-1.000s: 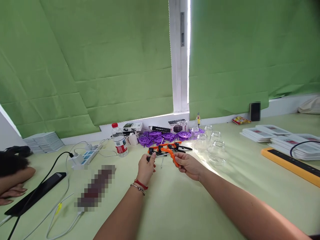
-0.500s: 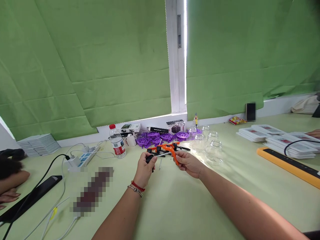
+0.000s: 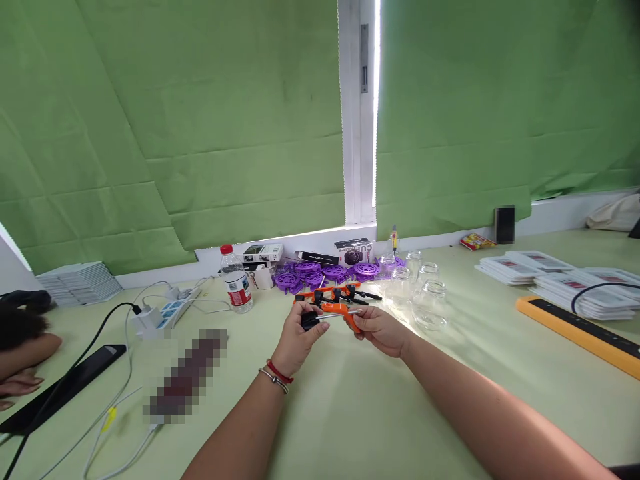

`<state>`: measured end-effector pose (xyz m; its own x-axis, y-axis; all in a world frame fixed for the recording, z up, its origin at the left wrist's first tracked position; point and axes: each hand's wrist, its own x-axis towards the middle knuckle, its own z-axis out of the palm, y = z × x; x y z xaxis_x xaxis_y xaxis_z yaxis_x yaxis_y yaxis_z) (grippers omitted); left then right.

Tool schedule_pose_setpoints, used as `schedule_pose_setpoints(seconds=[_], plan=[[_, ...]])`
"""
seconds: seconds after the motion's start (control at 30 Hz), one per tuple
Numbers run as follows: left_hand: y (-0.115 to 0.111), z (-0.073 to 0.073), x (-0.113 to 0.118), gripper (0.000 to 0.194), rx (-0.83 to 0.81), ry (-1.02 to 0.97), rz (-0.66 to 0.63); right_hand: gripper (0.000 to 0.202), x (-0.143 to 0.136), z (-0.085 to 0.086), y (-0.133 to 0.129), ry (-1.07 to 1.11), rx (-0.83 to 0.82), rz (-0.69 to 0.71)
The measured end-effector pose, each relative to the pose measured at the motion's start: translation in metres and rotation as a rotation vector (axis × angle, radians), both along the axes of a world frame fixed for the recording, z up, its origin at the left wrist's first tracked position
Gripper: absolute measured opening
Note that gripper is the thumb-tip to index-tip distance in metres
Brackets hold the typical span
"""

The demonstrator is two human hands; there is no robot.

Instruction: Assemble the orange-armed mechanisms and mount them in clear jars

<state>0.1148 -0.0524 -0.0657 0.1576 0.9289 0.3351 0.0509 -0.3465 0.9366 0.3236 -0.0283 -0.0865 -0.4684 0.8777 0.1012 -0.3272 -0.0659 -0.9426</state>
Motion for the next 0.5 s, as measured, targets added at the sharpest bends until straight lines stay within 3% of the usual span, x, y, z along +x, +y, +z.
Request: schedule_pose_setpoints(seconds=[0.27, 0.5], plan=[[-0.010, 0.005, 0.009, 0.039, -0.021, 0.046, -0.063, 0.034, -0.008, -0.004, -0.009, -0.088, -0.040, 0.018], [-0.014, 0.008, 0.012, 0.039, -0.024, 0.019, -0.144, 0.037, -0.011, 0.002, -0.014, -0.189, 0.053, 0.066]])
